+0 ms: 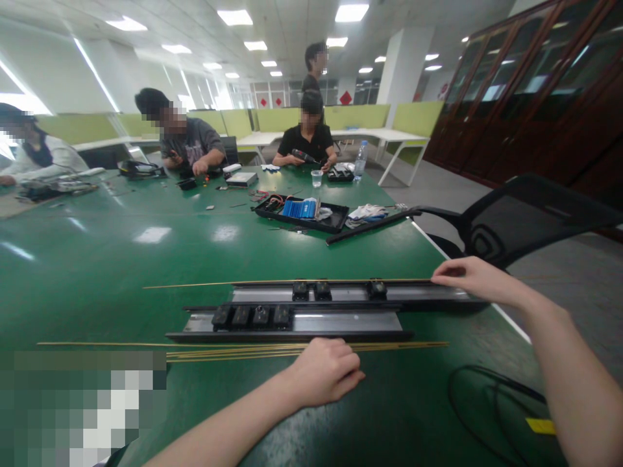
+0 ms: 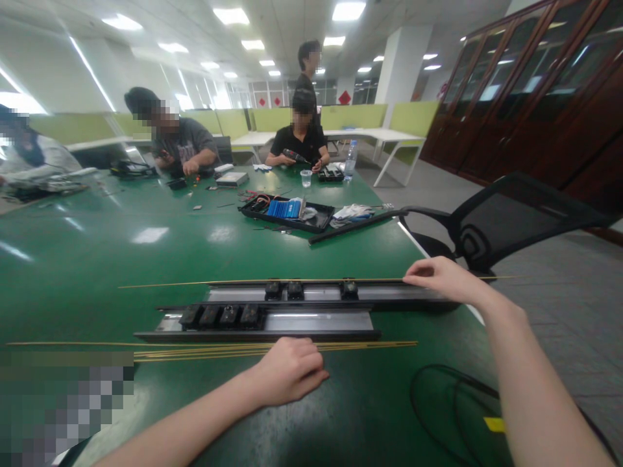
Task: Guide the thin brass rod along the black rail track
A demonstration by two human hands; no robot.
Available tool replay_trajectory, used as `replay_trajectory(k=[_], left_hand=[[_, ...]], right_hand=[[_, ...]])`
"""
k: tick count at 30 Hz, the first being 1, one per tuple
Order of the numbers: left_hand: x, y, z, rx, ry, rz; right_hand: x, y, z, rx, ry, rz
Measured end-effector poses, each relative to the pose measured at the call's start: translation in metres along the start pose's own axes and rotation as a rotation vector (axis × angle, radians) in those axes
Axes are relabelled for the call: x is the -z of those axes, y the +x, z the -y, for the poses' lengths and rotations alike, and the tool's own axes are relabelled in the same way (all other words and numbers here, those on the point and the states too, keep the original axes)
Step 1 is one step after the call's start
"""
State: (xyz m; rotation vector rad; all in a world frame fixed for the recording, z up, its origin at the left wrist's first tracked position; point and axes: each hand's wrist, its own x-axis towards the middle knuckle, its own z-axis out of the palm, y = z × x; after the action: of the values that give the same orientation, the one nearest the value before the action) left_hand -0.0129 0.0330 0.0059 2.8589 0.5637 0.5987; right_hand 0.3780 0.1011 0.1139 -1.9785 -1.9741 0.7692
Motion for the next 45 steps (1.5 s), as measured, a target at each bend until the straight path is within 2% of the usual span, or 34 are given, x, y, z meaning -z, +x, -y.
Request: replay_trajectory(k=[28, 45], left_hand=[[-0.001, 0.000, 0.001, 0.001, -0.010, 0.015], [0.000, 0.001, 0.000, 0.010, -0.007, 0.014]], right_hand=[[0.010, -0.003, -0.032, -0.039, 0.028, -0.041], [0.008, -0.003, -0.030, -0.025, 0.059, -0.087]])
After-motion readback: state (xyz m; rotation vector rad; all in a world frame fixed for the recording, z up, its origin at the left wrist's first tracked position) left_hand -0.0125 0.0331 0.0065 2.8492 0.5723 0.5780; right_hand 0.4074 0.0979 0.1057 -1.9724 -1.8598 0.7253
